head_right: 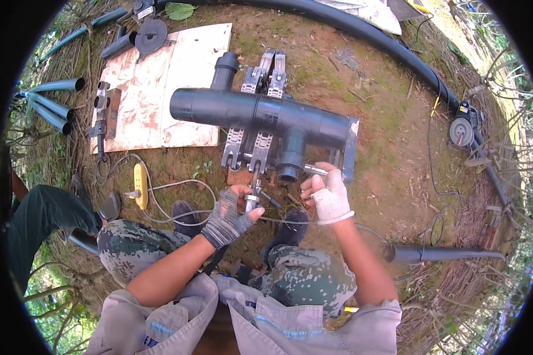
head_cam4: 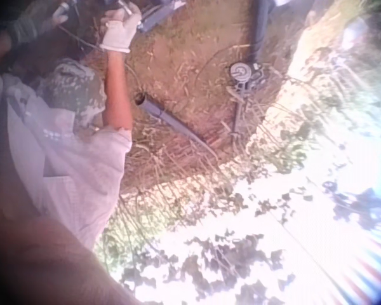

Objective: The person assembles black plastic pipes and fittings using a manual pipe fusion machine. They place pipe sections into the machine, tighten the clamps, and join the pieces together while another person assists nearby.

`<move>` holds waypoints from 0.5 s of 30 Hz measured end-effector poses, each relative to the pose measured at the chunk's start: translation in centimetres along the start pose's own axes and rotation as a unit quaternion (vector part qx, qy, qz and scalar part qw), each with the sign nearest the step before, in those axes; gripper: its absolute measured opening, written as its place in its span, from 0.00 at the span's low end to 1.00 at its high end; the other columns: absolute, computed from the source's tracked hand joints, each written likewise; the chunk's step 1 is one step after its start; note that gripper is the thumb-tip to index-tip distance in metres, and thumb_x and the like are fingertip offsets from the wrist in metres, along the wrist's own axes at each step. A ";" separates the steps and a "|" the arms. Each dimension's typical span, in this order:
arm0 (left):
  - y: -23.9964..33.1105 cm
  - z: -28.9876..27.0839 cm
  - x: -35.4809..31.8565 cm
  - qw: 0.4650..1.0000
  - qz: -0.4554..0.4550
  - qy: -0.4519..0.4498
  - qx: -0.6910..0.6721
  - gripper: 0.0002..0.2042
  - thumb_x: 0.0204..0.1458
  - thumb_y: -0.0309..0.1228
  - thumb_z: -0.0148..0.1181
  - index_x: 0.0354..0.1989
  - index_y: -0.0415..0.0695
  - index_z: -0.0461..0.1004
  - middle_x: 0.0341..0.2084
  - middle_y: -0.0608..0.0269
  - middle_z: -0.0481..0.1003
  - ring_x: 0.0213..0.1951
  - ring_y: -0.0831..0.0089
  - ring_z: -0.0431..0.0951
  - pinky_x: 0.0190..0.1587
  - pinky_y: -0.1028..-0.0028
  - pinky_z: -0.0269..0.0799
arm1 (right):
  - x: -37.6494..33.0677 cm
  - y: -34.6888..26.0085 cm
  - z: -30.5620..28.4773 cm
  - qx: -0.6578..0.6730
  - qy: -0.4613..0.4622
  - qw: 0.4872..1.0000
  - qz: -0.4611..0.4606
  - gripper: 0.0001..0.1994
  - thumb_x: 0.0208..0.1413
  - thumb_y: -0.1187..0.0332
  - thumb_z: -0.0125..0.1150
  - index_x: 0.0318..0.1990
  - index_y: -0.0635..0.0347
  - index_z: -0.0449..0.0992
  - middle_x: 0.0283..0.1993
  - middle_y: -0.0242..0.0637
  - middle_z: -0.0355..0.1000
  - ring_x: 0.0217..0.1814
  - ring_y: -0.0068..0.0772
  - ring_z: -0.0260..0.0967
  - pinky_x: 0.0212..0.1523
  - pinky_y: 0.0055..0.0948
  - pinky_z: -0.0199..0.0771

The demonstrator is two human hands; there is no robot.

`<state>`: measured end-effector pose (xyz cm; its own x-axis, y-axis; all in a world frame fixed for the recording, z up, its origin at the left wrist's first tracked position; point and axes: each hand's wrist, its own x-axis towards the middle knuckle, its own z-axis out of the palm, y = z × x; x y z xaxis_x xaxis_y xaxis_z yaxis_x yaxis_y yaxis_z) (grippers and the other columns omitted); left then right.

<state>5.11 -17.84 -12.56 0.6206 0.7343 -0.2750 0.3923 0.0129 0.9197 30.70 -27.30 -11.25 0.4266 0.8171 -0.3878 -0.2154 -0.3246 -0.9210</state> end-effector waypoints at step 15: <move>-3.1 -0.2 1.3 0.988 -0.090 0.074 -0.100 0.23 0.54 0.35 0.72 0.52 0.40 0.66 0.36 0.63 0.76 0.38 0.77 0.76 0.42 0.72 0.76 | 4.1 -9.4 7.3 0.104 0.036 0.960 0.256 0.22 0.60 0.42 0.63 0.44 0.51 0.70 0.28 0.33 0.71 0.19 0.28 0.69 0.21 0.32 0.78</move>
<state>4.54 -16.72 -15.75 0.4417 0.7985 -0.4090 0.3363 0.2753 0.9006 28.07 -17.47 -3.88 0.2763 0.5373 -0.7968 -0.5814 -0.5667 -0.5838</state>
